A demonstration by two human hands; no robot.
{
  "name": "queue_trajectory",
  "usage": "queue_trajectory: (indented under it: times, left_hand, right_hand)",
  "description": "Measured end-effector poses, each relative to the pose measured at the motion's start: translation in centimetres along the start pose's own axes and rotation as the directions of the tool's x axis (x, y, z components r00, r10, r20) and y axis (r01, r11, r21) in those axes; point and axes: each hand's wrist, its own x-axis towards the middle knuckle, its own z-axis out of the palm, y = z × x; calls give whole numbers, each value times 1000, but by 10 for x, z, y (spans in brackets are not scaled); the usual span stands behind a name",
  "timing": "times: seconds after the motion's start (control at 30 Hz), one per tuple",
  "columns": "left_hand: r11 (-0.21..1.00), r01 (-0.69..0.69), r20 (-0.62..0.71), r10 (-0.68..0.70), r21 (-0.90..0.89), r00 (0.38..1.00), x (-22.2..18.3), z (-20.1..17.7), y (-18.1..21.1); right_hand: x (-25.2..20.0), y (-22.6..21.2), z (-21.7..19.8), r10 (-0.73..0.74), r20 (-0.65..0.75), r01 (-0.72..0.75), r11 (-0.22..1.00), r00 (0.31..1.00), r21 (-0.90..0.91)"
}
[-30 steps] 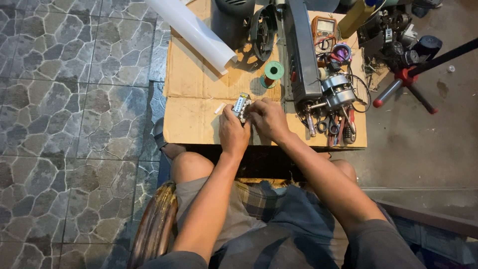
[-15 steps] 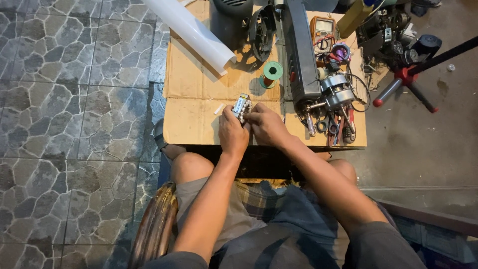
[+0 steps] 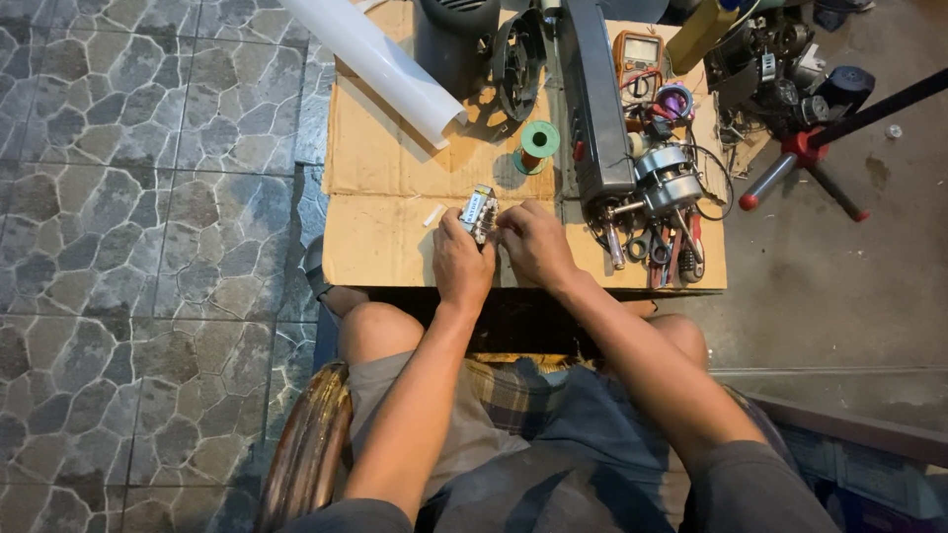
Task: Assembling and inspecting the components of an electric motor stator on a repair bench.
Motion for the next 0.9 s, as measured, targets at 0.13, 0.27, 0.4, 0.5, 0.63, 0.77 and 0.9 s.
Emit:
queue_trajectory:
  times: [0.13, 0.27, 0.4, 0.5, 0.63, 0.77, 0.9]
  left_hand:
    - [1000, -6, -7, 6, -3, 1000, -1, -2, 2]
    - [1000, -23, 8, 23, 19, 1000, -3, -9, 7]
    - [999, -45, 24, 44, 19, 999, -6, -21, 18]
    - [999, -49, 36, 49, 6, 998, -8, -25, 21]
    - [997, -74, 66, 75, -14, 995, -6, -16, 10]
    - [989, -131, 83, 136, -65, 987, -4, -3, -8]
    - [962, -157, 155, 194, -224, 969, -2, -13, -18]
  right_hand:
    - [-1, 4, 8, -27, -14, 26, 999, 1000, -29]
    - [-1, -5, 9, -15, 26, 16, 999, 1000, -34]
    - [1, 2, 20, -25, 41, 30, 992, 999, -123]
    - [3, -8, 19, 24, 8, -23, 999, 1000, -38]
    - [2, -32, 4, 194, -25, -188, 969, 981, 159]
    - [0, -21, 16, 301, -38, -282, 924, 953, 260]
    - [1, -11, 12, 365, 43, -360, 882, 930, 303]
